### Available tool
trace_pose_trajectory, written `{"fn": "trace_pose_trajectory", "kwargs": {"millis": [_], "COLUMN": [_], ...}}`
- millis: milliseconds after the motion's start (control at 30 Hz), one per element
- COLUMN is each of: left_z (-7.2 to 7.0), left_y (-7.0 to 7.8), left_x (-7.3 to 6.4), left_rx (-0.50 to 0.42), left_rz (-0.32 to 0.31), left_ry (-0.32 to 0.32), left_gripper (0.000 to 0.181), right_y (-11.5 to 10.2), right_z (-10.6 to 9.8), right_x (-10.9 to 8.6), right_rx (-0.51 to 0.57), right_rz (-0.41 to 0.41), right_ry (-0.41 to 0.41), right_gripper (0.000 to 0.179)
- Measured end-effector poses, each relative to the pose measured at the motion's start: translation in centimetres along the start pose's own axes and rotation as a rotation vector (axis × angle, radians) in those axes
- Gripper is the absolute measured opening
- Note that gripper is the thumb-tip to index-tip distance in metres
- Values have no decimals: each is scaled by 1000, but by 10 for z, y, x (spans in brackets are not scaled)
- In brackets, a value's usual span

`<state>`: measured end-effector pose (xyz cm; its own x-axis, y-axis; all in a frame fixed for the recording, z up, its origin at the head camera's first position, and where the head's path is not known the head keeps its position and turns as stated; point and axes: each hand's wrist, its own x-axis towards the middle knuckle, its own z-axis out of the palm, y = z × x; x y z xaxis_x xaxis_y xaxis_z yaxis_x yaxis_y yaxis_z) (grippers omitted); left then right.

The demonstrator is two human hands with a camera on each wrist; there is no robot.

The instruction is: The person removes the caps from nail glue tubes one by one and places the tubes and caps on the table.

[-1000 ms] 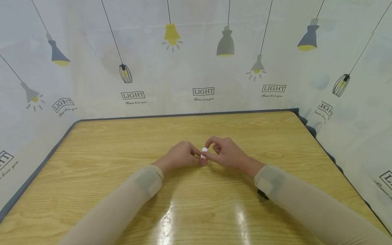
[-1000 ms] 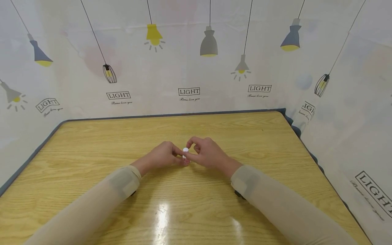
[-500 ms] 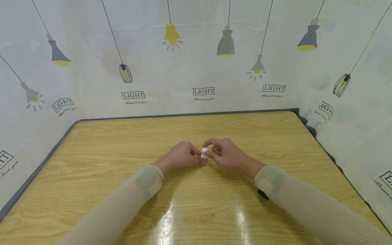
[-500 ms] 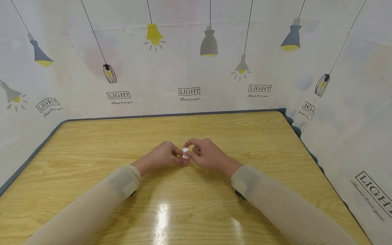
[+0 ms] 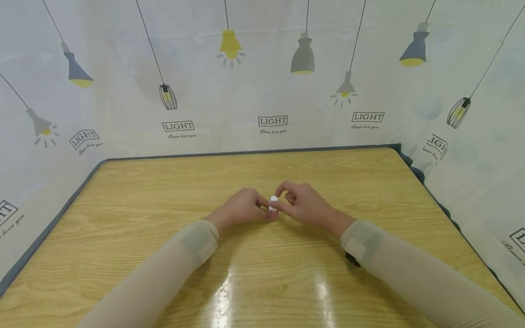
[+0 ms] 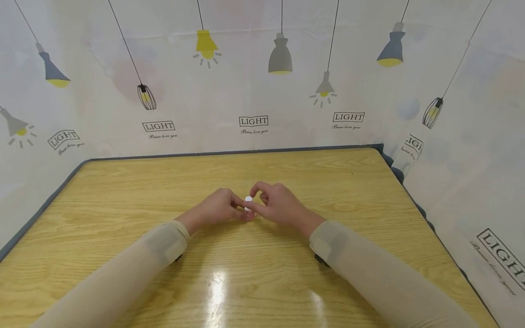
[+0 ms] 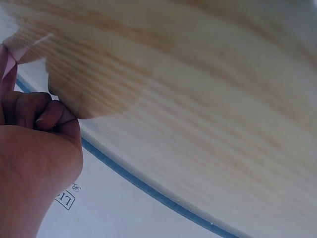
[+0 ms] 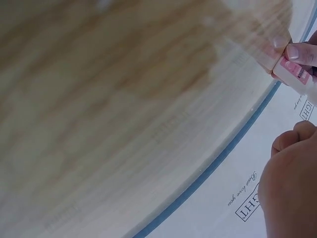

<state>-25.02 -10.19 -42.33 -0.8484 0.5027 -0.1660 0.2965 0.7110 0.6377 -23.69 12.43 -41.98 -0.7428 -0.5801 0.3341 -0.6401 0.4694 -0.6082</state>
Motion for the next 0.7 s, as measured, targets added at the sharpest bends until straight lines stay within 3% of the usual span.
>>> {"fn": "trace_pose_trajectory", "kwargs": {"millis": [433,567,700], "left_z": [-1,-1,-1], "left_y": [3,3,3], "left_x": [-3,-2,-1], "left_rx": [-3,-9,-6], "left_rz": [0,-3,-14], "left_ry": [5,3,4], "left_gripper": [16,17,19], "right_y": [2,2,1], "right_z": [0,1,2], "right_x": [0,0,1], "right_rx": [53,37,3], "right_rz": [-117,-112,-56], "right_ry": [-16,-15,-10], "right_gripper": [9,11,17]}}
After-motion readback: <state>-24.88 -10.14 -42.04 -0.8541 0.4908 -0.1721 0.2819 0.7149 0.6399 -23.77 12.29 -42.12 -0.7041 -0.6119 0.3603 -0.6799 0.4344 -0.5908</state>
